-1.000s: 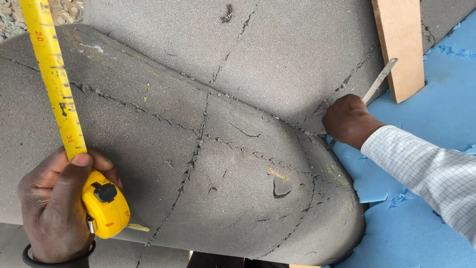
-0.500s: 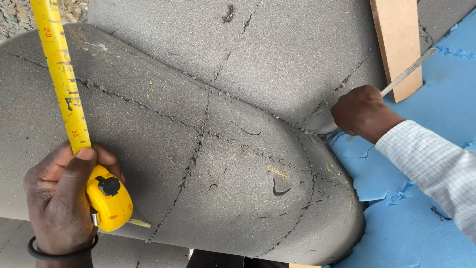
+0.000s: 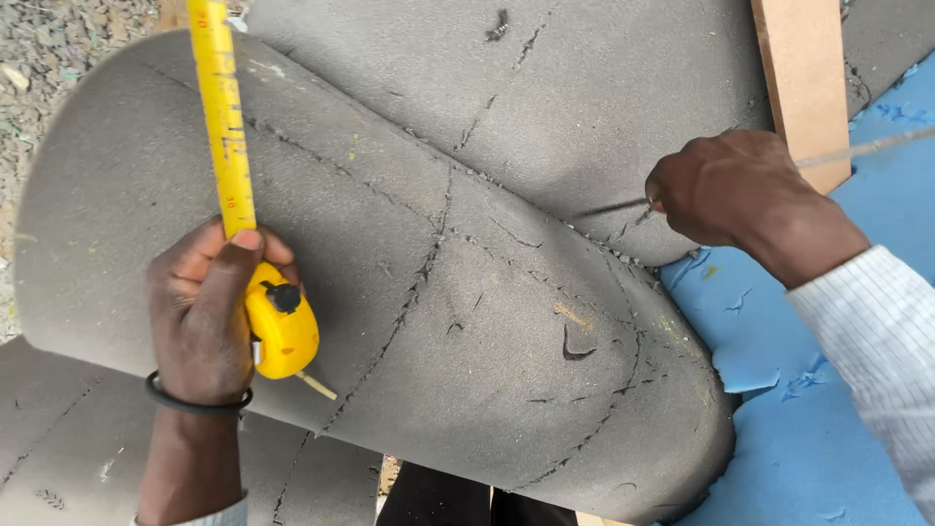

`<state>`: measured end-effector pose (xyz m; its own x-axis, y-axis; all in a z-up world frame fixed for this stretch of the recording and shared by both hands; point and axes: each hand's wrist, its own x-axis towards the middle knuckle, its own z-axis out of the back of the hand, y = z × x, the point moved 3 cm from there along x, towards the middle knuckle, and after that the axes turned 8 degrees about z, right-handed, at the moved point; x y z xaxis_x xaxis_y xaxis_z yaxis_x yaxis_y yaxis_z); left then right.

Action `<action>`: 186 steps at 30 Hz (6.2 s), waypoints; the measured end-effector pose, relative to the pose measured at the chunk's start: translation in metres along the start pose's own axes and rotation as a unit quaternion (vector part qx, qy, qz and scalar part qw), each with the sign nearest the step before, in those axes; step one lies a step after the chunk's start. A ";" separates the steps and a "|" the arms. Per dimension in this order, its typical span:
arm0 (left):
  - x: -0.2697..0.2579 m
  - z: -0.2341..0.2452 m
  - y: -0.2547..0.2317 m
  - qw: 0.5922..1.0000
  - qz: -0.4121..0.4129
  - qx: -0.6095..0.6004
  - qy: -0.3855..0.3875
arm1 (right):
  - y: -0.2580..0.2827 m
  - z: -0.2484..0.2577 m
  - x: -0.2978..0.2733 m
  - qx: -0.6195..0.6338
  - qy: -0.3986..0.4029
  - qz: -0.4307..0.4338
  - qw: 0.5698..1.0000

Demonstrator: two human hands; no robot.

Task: Measuring and marking foam pieces for upholstery using a tape measure, a wooden plank as a straight edge, and a marking tool.

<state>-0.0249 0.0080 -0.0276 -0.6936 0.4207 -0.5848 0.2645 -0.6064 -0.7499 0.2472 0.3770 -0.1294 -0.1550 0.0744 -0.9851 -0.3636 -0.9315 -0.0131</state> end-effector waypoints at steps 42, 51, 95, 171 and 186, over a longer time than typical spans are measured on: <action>0.043 -0.024 0.007 0.992 -0.078 0.007 -0.098 | 0.304 -0.121 -0.071 0.390 -0.582 0.179 0.691; 0.048 -0.026 0.009 0.996 -0.048 0.022 -0.076 | 0.302 -0.124 -0.063 0.372 -0.586 0.174 0.699; 0.041 -0.019 0.011 0.995 -0.051 -0.036 -0.076 | 0.296 -0.135 -0.041 0.428 -0.600 0.174 0.653; 0.041 -0.024 0.019 0.991 -0.079 0.022 -0.107 | 0.299 -0.125 -0.057 0.472 -0.550 0.194 0.661; 0.038 -0.021 0.011 0.993 -0.082 0.058 -0.066 | 0.314 -0.098 -0.088 0.563 -0.476 0.157 0.657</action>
<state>-0.0337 0.0314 -0.0648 -0.8047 0.4331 -0.4060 0.0662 -0.6141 -0.7864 0.2365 0.0434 -0.0633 -0.6937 0.6301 -0.3488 -0.5432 -0.1398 0.8279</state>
